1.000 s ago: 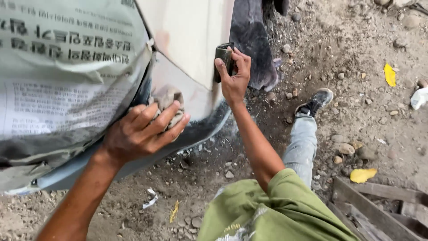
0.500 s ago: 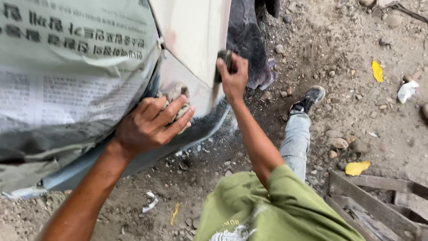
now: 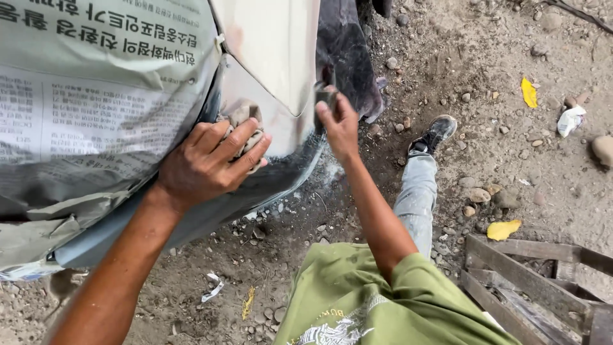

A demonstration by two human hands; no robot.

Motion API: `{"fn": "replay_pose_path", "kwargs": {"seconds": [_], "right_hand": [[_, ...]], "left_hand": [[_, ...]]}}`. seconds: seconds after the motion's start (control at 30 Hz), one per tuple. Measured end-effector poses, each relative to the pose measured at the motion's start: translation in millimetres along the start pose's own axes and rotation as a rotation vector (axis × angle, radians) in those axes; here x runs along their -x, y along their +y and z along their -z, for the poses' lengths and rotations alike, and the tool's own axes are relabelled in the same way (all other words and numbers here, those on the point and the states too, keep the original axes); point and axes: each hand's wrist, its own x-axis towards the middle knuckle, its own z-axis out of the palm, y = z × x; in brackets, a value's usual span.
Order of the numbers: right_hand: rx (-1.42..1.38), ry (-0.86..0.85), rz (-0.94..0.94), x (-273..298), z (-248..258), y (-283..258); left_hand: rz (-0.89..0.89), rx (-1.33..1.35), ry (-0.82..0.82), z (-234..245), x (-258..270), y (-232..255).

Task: The person sands the side panel of a white car using a sanding block, focusing on the area around the door handle and lower edge. They periodically wipe the surface with a cloth and dip the sanding block into a bucket of water before resuming sanding.

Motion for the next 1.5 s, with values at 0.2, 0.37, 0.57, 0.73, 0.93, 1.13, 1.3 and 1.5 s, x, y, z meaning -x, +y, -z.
{"fn": "replay_pose_path", "kwargs": {"seconds": [0.2, 0.37, 0.57, 0.73, 0.93, 1.13, 1.3, 1.5], "right_hand": [[0.212, -0.012, 0.218, 37.4, -36.2, 25.5], [0.394, 0.08, 0.231, -17.3, -33.6, 14.2], [0.551, 0.088, 0.516, 27.7, -36.6, 33.1], [0.378, -0.022, 0.258, -11.1, 3.3, 37.1], [-0.703, -0.112, -0.222, 19.2, 37.9, 30.7], [-0.56, -0.061, -0.306, 11.7, 45.0, 41.6], [-0.57, -0.013, -0.346, 3.7, 56.0, 43.7], [-0.382, 0.004, -0.107, 5.4, 93.9, -11.7]], "left_hand": [[0.003, 0.009, 0.001, 0.4, -2.3, -0.9], [0.012, 0.067, 0.026, 6.6, -5.0, 3.4], [0.015, 0.081, 0.022, -1.0, -0.2, -0.8], [0.003, 0.021, 0.026, 1.3, -0.4, 0.1], [0.011, 0.043, 0.003, -1.6, 2.7, 0.4], [0.018, 0.018, 0.013, -2.6, 1.9, 0.0], [0.025, 0.003, 0.008, -3.0, 0.0, -0.6], [0.043, 0.001, -0.005, -1.1, -4.5, 2.8]]}}
